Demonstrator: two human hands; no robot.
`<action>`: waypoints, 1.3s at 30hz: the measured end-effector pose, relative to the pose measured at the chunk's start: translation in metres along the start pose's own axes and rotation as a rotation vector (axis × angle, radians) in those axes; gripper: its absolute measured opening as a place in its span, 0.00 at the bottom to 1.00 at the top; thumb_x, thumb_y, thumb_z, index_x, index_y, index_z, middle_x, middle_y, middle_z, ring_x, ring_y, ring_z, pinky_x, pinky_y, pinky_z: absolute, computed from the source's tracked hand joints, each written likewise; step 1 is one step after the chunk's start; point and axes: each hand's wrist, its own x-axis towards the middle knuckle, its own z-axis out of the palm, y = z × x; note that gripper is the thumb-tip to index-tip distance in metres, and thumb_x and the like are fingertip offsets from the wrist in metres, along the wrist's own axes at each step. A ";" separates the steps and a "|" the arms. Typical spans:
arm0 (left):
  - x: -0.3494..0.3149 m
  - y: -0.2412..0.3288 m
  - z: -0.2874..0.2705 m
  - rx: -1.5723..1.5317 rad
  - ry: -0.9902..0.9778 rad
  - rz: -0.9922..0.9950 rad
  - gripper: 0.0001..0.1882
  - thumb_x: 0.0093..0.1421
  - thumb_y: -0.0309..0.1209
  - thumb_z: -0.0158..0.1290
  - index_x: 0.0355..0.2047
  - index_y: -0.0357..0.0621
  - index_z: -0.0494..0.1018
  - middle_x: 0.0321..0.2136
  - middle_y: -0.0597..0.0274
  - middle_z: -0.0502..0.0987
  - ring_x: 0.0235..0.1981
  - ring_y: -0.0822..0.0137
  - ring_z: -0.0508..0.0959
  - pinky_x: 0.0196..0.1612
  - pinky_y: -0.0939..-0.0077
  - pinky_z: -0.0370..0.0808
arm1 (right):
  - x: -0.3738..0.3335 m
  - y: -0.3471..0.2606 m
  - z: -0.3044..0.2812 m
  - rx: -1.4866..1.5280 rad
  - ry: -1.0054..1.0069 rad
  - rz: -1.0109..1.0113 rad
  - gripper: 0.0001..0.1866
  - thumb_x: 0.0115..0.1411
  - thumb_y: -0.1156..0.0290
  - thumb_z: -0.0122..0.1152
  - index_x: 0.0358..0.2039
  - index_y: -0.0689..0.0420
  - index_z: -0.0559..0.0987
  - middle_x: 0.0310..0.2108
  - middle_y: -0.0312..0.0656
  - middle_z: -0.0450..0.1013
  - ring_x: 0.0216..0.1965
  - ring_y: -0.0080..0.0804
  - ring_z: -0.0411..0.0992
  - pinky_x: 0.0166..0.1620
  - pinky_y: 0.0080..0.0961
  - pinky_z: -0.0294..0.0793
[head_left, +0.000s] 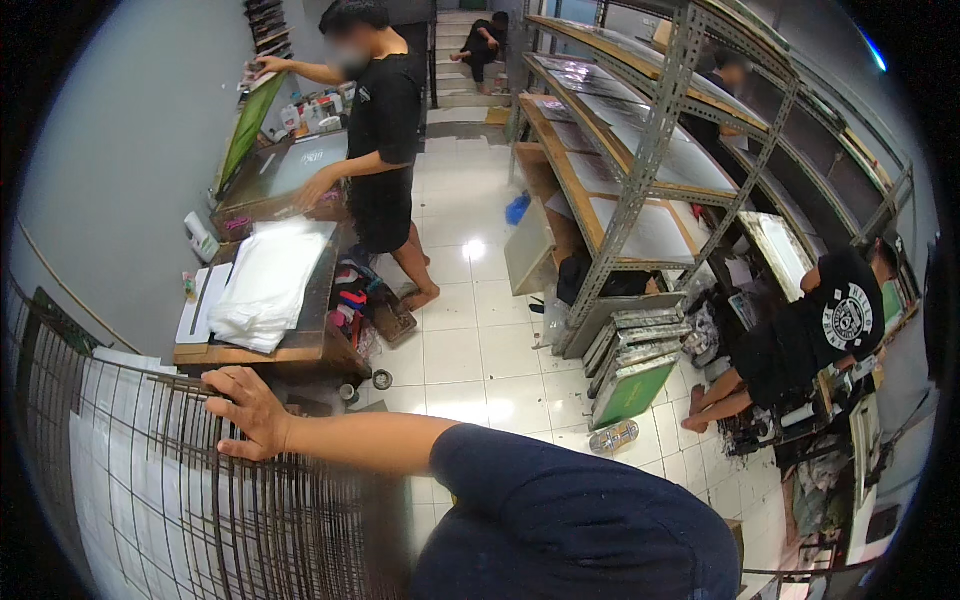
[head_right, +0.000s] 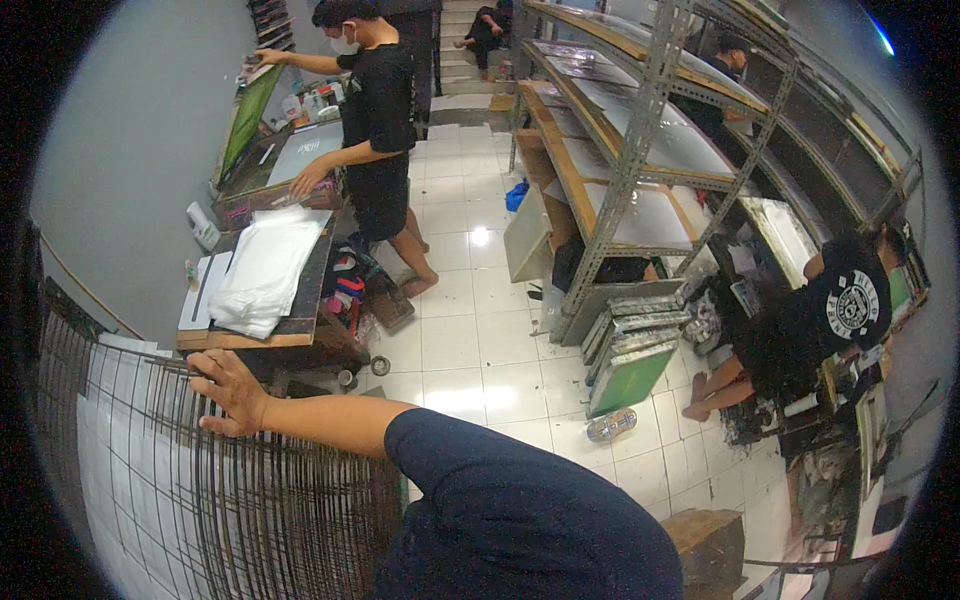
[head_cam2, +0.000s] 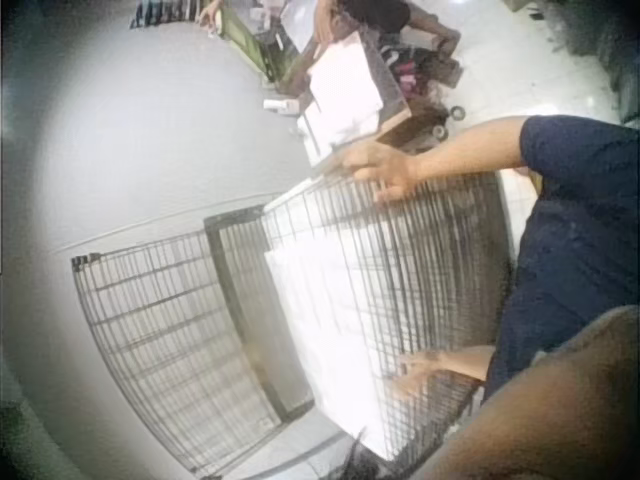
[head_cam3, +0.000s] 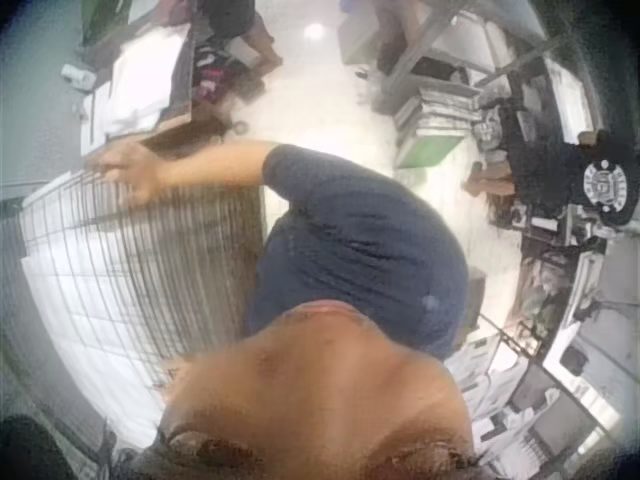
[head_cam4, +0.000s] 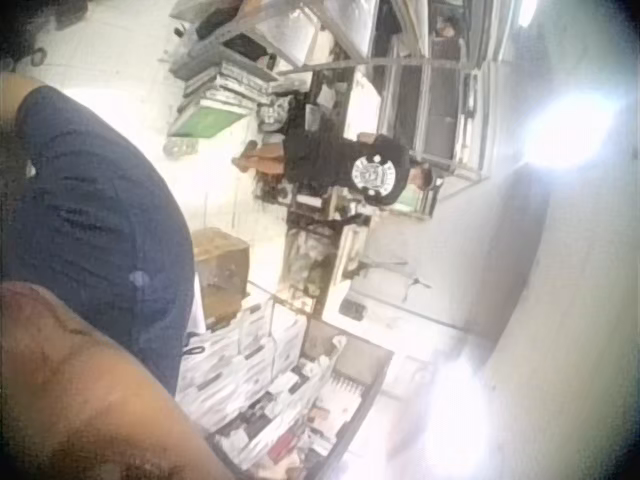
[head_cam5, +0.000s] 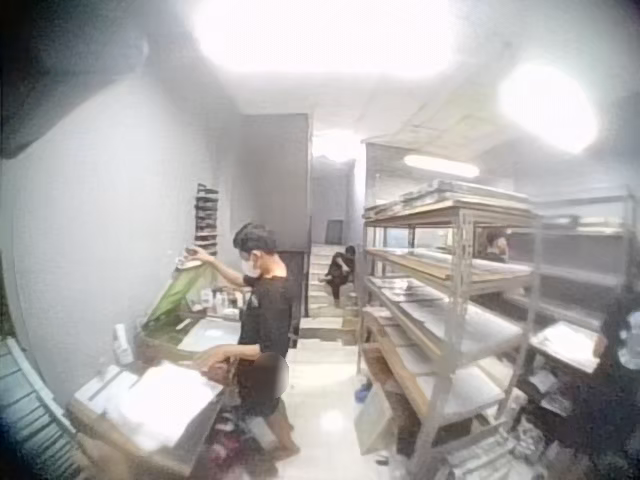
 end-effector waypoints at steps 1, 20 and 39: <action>0.001 -0.006 0.001 -0.090 0.022 0.001 0.30 0.60 0.46 0.52 0.54 0.33 0.68 0.50 0.41 0.70 0.53 0.40 0.67 0.57 0.40 0.57 | 0.000 -0.001 0.003 0.015 -0.001 0.003 0.27 0.60 0.45 0.48 0.49 0.52 0.65 0.57 0.55 0.58 0.53 0.57 0.60 0.53 0.55 0.59; 0.000 -0.005 -0.032 -0.159 -0.108 0.181 0.19 0.65 0.46 0.45 0.29 0.45 0.73 0.25 0.67 0.72 0.33 0.65 0.71 0.53 0.60 0.52 | 0.007 0.000 -0.005 0.033 0.013 -0.054 0.28 0.60 0.45 0.51 0.46 0.58 0.71 0.55 0.57 0.61 0.52 0.53 0.62 0.55 0.45 0.61; 0.003 0.015 -0.023 -0.055 0.097 0.099 0.25 0.70 0.48 0.33 0.21 0.43 0.58 0.21 0.60 0.59 0.27 0.57 0.60 0.40 0.60 0.58 | -0.092 0.294 0.052 -0.281 -0.503 0.646 0.16 0.54 0.58 0.62 0.38 0.55 0.77 0.38 0.47 0.73 0.43 0.49 0.70 0.45 0.43 0.70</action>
